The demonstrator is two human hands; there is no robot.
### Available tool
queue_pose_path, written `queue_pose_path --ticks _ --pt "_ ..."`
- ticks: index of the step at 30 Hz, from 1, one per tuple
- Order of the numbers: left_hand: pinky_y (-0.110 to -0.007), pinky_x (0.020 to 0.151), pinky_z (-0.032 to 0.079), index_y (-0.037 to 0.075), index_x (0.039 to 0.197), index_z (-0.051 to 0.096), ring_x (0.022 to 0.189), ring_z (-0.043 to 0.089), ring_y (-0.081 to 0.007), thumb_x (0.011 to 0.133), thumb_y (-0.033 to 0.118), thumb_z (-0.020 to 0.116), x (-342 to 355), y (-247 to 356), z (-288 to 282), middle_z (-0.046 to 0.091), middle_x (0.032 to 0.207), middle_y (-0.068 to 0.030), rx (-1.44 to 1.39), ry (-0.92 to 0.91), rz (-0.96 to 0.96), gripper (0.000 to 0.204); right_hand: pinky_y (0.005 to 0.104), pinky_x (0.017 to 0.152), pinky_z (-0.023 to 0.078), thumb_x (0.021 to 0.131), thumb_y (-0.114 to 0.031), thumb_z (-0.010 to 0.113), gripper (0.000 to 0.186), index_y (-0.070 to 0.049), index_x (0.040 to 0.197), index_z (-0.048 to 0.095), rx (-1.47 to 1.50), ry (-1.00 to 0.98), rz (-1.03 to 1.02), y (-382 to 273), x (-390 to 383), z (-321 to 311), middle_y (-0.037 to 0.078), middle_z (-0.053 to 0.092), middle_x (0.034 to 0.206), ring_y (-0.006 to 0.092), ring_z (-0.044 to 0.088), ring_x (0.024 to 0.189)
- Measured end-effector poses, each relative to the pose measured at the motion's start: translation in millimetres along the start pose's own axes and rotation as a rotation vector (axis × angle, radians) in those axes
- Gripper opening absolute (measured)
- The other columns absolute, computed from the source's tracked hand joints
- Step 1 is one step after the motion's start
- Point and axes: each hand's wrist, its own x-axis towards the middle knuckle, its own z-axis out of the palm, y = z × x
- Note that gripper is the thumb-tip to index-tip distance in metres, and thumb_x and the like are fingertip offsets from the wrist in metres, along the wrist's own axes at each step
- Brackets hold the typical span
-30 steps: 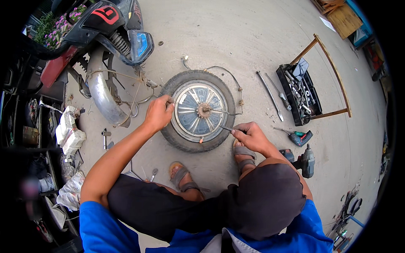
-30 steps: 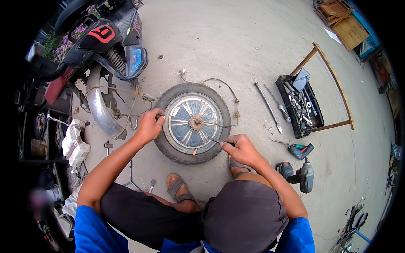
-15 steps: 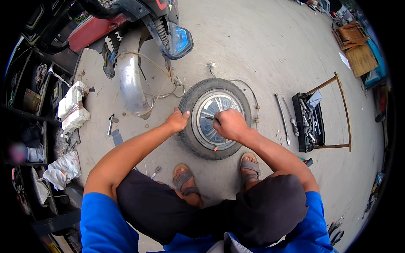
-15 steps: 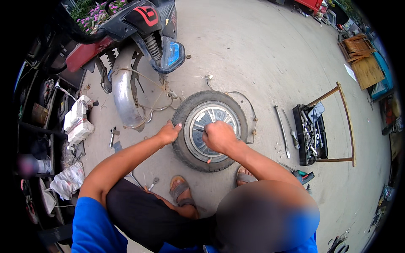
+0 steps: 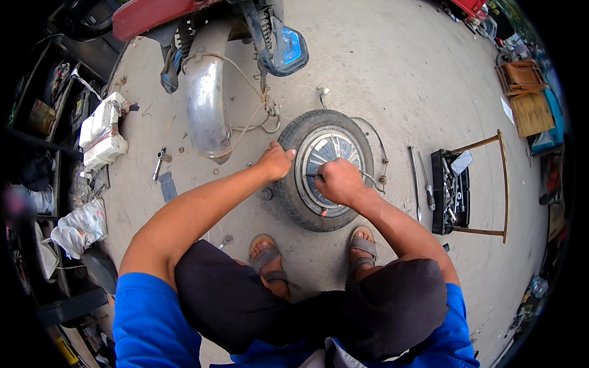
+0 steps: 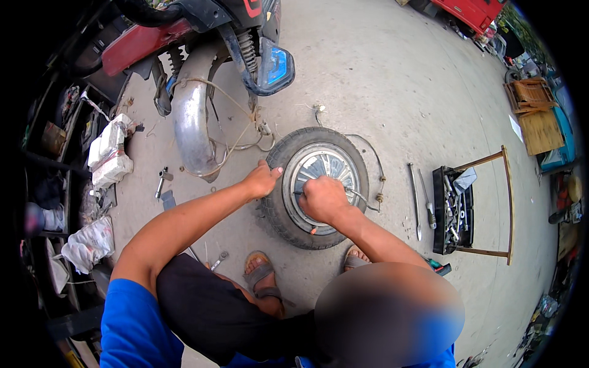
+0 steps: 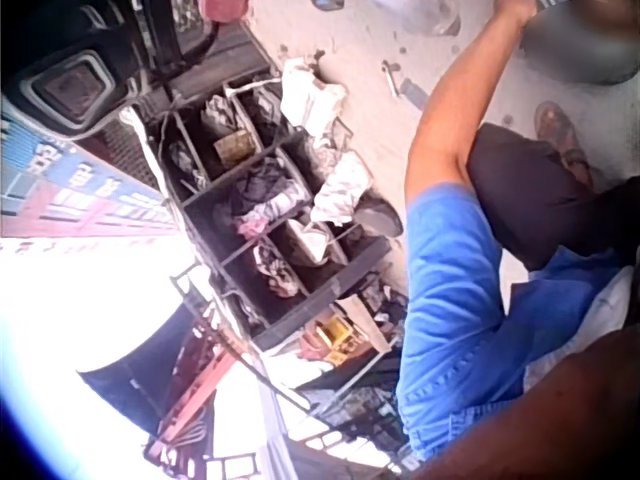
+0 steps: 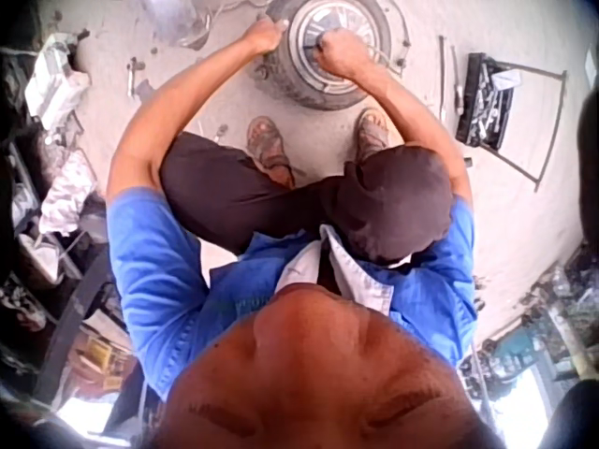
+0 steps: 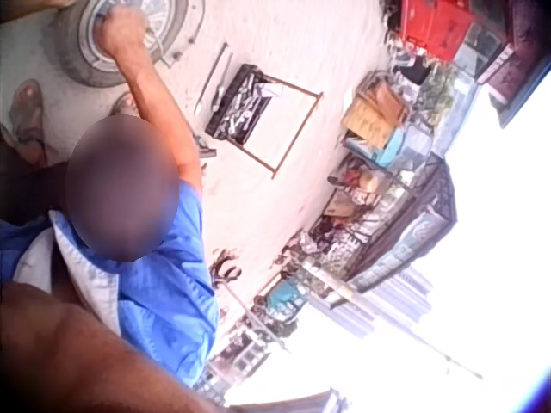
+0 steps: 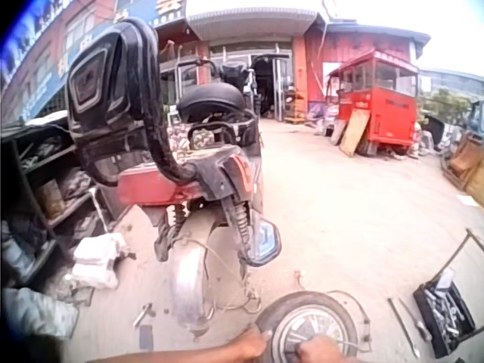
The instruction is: The person uses a cordless impact wrench to tighten bolts on a motorcycle wheel lying on the floor. They repeatedly remove the battery pack from the tool to adjust the socket or check the fasteners, then reinsert the battery to continue tightening. The person also uses a manual wrench to adjust the wheel hub area.
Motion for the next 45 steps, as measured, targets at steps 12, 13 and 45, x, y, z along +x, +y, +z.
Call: queue_pose_path --ticks 12,13,45 --pt "-0.046 0.104 0.042 -0.019 0.134 0.029 0.124 0.053 -0.0495 0.101 0.040 0.050 8.2 -0.1 1.3 0.052 0.127 -0.0435 -0.018 0.017 -0.020 0.071 0.0514 0.071 0.055 0.077 -0.018 0.062 0.022 0.001 0.068 0.069 -0.007 0.021 -0.015 0.6 2.5 3.3 0.026 0.066 0.071 0.0425 0.067 0.072" --pt "-0.046 0.104 0.042 -0.019 0.134 0.029 0.124 0.053 -0.0495 0.101 0.041 0.050 7.9 0.9 1.6 0.052 0.127 -0.0434 -0.020 0.016 -0.019 0.071 0.0511 0.071 0.055 0.077 -0.017 0.062 0.021 0.000 0.069 0.069 -0.027 0.021 -0.039 1.4 2.4 4.1 0.025 0.066 0.071 0.0418 0.067 0.072" --pt "-0.045 0.108 0.039 -0.017 0.136 0.030 0.131 0.048 -0.0454 0.102 0.043 0.047 23.0 8.5 6.3 0.046 0.138 -0.0386 0.019 0.043 -0.052 0.071 0.0311 0.065 0.051 0.086 -0.016 0.073 0.026 0.005 0.100 0.066 0.679 0.260 0.610 96.2 -211.9 49.3 0.009 0.068 0.077 0.0147 0.062 0.067"
